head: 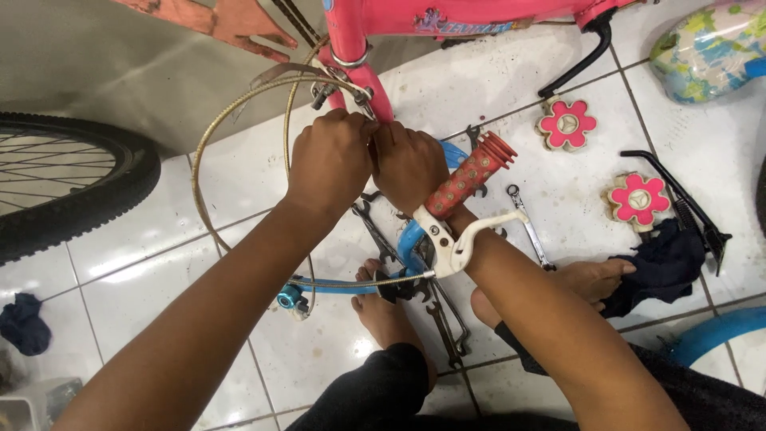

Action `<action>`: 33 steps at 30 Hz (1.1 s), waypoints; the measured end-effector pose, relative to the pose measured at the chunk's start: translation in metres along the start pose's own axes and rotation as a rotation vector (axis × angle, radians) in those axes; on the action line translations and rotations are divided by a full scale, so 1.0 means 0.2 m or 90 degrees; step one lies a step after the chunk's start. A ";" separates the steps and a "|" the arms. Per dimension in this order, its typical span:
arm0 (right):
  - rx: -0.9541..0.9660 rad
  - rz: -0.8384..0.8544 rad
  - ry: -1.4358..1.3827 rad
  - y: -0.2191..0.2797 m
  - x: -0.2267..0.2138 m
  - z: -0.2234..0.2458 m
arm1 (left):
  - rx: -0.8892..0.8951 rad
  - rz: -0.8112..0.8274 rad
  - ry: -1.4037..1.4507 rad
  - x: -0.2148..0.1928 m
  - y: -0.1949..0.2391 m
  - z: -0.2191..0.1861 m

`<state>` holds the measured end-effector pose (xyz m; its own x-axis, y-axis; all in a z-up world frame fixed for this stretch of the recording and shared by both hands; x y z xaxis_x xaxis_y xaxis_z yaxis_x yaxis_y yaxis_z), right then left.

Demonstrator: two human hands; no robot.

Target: The person is repairing a pink bicycle by adjusting the brake cables and handlebars. They use a wrench to tighten bolts on the handlebar stem and brake levers, and a screwdriver to adjust the brake cable tension.

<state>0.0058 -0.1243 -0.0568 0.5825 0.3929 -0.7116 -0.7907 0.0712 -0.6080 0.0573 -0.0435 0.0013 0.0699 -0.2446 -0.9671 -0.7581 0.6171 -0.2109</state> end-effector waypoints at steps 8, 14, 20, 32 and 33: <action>0.042 -0.001 -0.015 0.03 0.07 -0.03 | 0.250 -0.087 -0.300 0.01 0.05 -0.12; 0.052 -0.007 -0.038 0.01 0.02 -0.01 | 0.107 -0.053 -0.136 -0.10 0.01 -0.09; 0.021 -0.049 0.017 0.01 -0.03 0.01 | -0.221 0.035 0.323 -0.05 0.02 0.05; 0.042 -0.022 -0.026 0.02 0.02 -0.02 | 0.146 -0.084 -0.149 -0.04 0.04 -0.06; 0.046 -0.015 -0.036 0.02 0.02 -0.02 | 0.211 -0.125 -0.226 -0.04 0.07 -0.09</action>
<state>0.0053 -0.1250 -0.0641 0.5916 0.4414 -0.6747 -0.7893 0.1464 -0.5963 0.0349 -0.0460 0.0089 0.4497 -0.1465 -0.8811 -0.4666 0.8026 -0.3717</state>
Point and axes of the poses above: each hand's wrist, its own y-axis away from the middle knuckle, its own x-axis out of the palm, z = x × y, the point moved 7 cm from there along -y, towards the middle knuckle, and after that the axes turned 7 degrees about -z, right-handed, at the moved point
